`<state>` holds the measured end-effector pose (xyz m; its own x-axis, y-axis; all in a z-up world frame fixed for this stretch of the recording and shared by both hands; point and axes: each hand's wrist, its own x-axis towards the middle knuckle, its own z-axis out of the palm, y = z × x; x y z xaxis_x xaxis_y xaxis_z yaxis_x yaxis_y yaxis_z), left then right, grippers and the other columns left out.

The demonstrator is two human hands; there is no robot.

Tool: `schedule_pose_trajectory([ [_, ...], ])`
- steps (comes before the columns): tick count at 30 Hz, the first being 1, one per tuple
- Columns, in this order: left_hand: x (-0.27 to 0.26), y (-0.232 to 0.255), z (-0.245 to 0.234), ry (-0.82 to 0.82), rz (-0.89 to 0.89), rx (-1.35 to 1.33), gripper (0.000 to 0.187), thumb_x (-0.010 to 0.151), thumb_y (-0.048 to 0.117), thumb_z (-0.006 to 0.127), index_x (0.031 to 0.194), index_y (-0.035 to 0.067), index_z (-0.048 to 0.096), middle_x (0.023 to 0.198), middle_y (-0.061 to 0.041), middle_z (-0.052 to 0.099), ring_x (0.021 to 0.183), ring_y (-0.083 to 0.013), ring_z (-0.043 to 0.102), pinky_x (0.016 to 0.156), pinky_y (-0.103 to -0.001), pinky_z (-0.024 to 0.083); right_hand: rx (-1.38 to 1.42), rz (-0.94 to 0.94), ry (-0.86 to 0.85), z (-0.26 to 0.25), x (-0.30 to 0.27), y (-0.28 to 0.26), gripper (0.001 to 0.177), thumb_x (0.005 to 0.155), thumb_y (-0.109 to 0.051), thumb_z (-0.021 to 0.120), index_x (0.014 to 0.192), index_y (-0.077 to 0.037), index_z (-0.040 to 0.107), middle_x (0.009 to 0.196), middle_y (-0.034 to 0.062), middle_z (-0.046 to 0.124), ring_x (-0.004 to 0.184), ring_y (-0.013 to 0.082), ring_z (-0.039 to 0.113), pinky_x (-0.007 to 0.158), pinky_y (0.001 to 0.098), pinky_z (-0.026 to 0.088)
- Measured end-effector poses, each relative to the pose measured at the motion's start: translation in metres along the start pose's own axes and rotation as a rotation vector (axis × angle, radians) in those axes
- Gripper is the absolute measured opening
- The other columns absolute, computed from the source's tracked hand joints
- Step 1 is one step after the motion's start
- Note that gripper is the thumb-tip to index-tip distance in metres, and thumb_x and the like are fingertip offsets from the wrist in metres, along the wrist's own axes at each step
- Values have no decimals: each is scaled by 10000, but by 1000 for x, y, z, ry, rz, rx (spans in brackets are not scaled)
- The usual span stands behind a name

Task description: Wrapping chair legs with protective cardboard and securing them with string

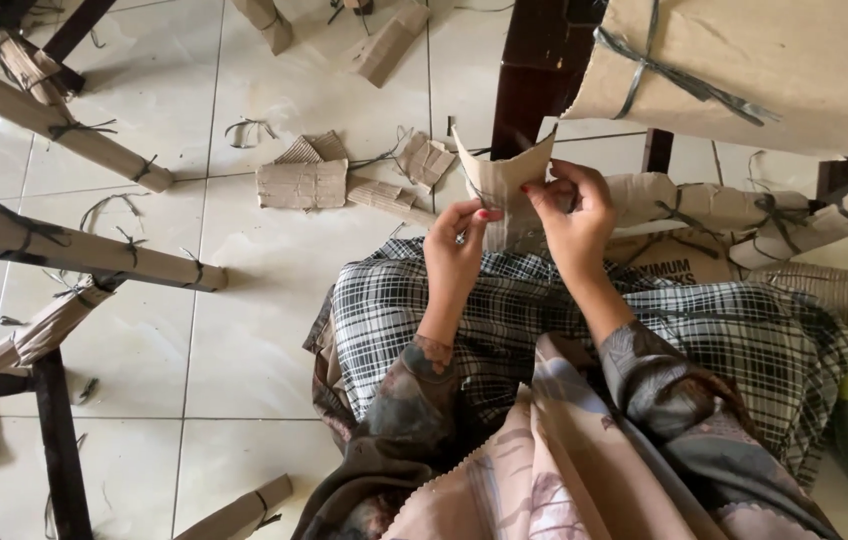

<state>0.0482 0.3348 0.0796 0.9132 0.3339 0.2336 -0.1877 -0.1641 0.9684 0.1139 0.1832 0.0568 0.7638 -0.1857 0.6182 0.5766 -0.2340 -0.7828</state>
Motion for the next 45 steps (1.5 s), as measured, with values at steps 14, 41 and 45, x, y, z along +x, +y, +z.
schedule_pose_trajectory([
  [14, 14, 14, 8, -137, 433, 96, 89, 933, 22, 695, 926, 110, 680, 1072, -133, 655, 1188, -495, 593, 1050, -579, 479, -111, -195, -187, 0, -4, -42, 165, 979, 83, 690, 1076, -10, 785, 886, 148, 751, 763, 298, 717, 710, 382, 585],
  [41, 55, 16, 7, -182, 757, 164, 139, 968, 74, 687, 1006, 171, 779, 1051, 11, 759, 944, -257, 735, 858, -366, 566, -219, -401, -270, -12, 4, -51, 182, 1008, -188, 718, 1130, -60, 764, 928, 96, 742, 777, 304, 715, 702, 394, 597],
  [45, 61, 14, 5, -175, 738, 74, 213, 914, -1, 679, 975, 183, 767, 937, 27, 766, 837, -272, 729, 789, -376, 578, -107, -411, -290, -24, 26, -58, 254, 1065, -244, 671, 1153, -18, 744, 1024, 143, 736, 837, 309, 703, 721, 396, 572],
])
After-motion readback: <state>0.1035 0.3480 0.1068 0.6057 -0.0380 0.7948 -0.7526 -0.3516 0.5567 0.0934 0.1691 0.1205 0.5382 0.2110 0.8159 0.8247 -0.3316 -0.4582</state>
